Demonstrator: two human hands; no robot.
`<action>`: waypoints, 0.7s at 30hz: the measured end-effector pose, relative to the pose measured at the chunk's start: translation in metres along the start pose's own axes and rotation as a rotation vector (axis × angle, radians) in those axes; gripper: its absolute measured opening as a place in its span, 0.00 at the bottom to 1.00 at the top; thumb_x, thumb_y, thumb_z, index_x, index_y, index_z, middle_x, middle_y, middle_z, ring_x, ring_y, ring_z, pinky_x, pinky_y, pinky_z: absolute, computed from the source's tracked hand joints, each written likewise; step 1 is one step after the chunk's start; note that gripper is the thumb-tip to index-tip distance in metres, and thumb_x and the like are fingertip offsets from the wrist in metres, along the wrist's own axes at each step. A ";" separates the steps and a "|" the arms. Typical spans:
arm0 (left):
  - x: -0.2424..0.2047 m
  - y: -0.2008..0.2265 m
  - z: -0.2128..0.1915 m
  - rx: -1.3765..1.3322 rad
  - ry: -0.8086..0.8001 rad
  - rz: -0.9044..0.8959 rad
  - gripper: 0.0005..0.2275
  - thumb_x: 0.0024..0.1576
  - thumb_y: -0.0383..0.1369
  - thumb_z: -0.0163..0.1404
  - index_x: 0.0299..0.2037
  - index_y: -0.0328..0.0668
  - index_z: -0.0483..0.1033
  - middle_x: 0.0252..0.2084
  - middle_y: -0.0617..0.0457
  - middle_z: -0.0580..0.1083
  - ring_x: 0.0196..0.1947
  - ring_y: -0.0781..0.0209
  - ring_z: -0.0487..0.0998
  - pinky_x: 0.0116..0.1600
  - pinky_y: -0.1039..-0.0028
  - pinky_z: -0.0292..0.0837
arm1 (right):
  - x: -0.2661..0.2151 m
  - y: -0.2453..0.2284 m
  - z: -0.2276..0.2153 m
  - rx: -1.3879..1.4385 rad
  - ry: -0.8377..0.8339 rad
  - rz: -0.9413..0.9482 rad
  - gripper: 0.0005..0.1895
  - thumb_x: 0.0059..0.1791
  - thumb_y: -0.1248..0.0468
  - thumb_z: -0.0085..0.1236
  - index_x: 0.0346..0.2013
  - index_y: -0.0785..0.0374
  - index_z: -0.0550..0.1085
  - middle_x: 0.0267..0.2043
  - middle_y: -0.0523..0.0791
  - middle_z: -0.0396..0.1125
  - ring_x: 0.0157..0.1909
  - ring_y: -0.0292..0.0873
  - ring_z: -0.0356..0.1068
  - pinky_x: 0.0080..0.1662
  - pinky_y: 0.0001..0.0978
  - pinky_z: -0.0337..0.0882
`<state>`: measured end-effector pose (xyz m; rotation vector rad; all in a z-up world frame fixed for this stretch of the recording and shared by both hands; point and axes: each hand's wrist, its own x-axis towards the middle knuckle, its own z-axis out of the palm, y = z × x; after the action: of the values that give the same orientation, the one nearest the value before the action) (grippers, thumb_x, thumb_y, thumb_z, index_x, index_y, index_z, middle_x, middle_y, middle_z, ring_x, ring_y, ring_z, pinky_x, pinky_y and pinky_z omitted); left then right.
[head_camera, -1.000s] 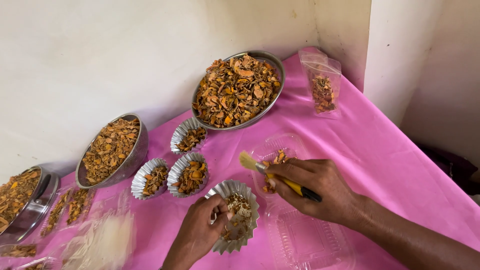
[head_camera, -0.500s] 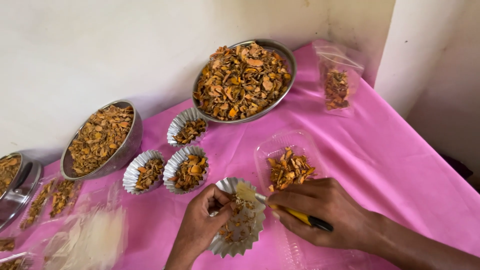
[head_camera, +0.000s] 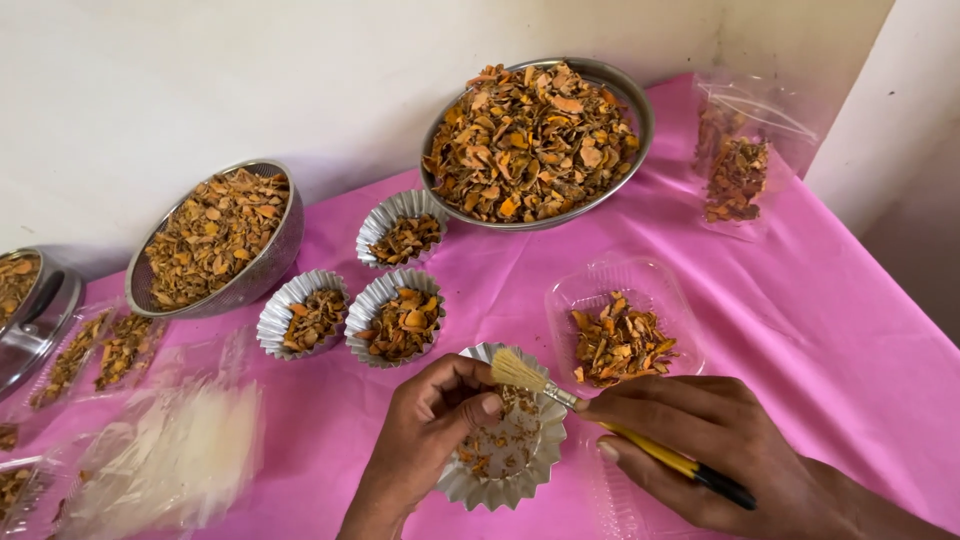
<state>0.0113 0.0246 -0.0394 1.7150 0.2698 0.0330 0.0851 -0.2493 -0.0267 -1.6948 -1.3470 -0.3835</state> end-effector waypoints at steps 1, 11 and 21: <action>0.000 0.001 0.000 -0.004 0.004 -0.001 0.09 0.52 0.30 0.63 0.40 0.38 0.81 0.36 0.52 0.78 0.38 0.61 0.77 0.44 0.73 0.75 | 0.001 0.000 0.000 0.002 -0.005 -0.002 0.16 0.51 0.61 0.57 0.52 0.61 0.76 0.49 0.45 0.78 0.46 0.42 0.83 0.46 0.31 0.83; 0.001 0.002 0.006 -0.243 0.057 0.011 0.09 0.52 0.21 0.59 0.43 0.29 0.80 0.31 0.43 0.78 0.29 0.53 0.82 0.43 0.67 0.84 | 0.005 -0.004 0.000 0.057 -0.040 0.039 0.14 0.50 0.62 0.57 0.50 0.60 0.77 0.43 0.44 0.81 0.38 0.41 0.84 0.41 0.29 0.83; 0.000 0.001 0.003 -0.198 0.086 0.030 0.10 0.50 0.24 0.62 0.42 0.35 0.81 0.38 0.49 0.79 0.39 0.59 0.80 0.48 0.70 0.80 | 0.006 -0.007 0.005 0.068 -0.053 0.051 0.13 0.50 0.62 0.58 0.48 0.59 0.78 0.42 0.43 0.81 0.37 0.40 0.85 0.40 0.29 0.84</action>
<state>0.0122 0.0211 -0.0387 1.5222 0.2943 0.1514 0.0792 -0.2419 -0.0218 -1.6903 -1.3373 -0.2623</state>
